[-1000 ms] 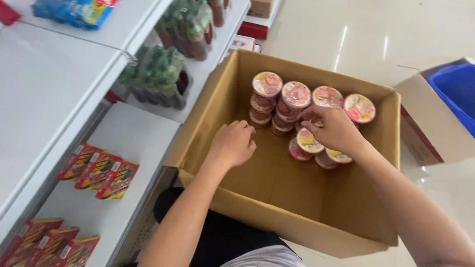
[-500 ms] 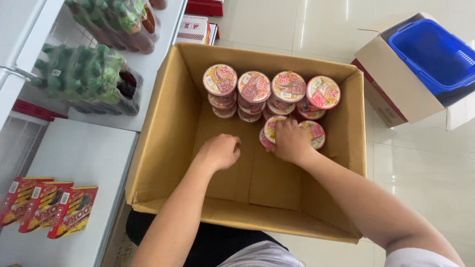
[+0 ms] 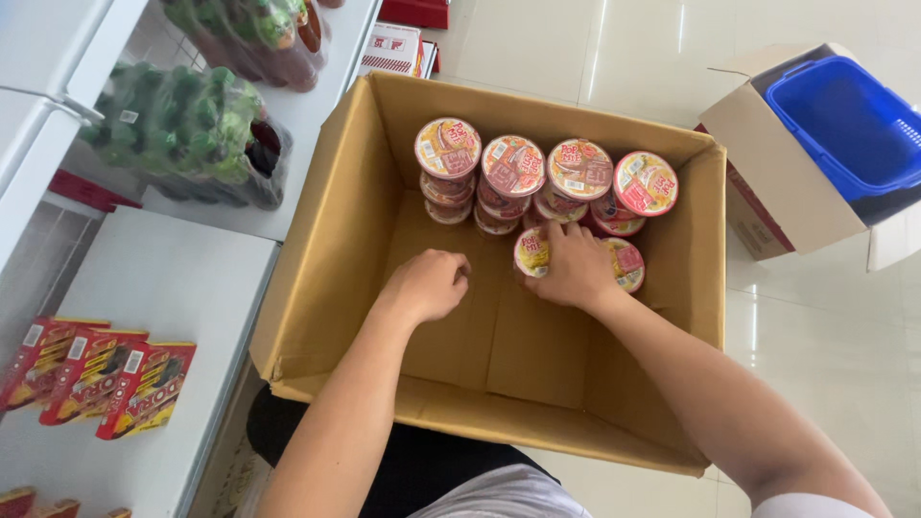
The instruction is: The person takes several cups of instant noodles from a large cardboard box and places them onto a white store shelf, occasionally turning a cup to check the label.
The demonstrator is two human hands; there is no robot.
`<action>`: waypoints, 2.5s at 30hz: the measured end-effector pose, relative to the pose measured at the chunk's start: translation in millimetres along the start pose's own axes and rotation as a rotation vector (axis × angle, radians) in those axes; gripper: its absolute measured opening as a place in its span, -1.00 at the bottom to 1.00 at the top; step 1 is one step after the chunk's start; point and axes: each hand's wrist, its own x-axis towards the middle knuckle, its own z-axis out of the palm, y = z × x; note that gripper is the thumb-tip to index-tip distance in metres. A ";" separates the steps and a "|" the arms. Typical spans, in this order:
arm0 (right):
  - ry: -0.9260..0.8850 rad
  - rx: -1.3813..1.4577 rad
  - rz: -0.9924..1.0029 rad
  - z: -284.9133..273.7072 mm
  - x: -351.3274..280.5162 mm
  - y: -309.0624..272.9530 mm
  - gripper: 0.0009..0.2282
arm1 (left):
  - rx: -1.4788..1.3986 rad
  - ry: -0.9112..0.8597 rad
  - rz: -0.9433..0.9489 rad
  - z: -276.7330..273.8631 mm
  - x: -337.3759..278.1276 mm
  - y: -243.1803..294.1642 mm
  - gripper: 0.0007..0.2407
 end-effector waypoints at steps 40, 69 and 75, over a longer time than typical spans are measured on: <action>-0.028 0.058 0.012 22.5 -13.4 11.7 -0.24 | 0.243 0.621 -0.436 -52.6 -68.7 -53.8 -0.53; 0.274 0.385 0.502 14.0 -96.6 155.5 -0.74 | 0.033 0.493 -0.421 -44.8 -71.9 -101.2 -0.72; 0.329 0.239 0.414 29.0 -102.1 168.8 -0.75 | -0.016 0.455 -0.451 -42.8 -114.3 -79.5 -0.60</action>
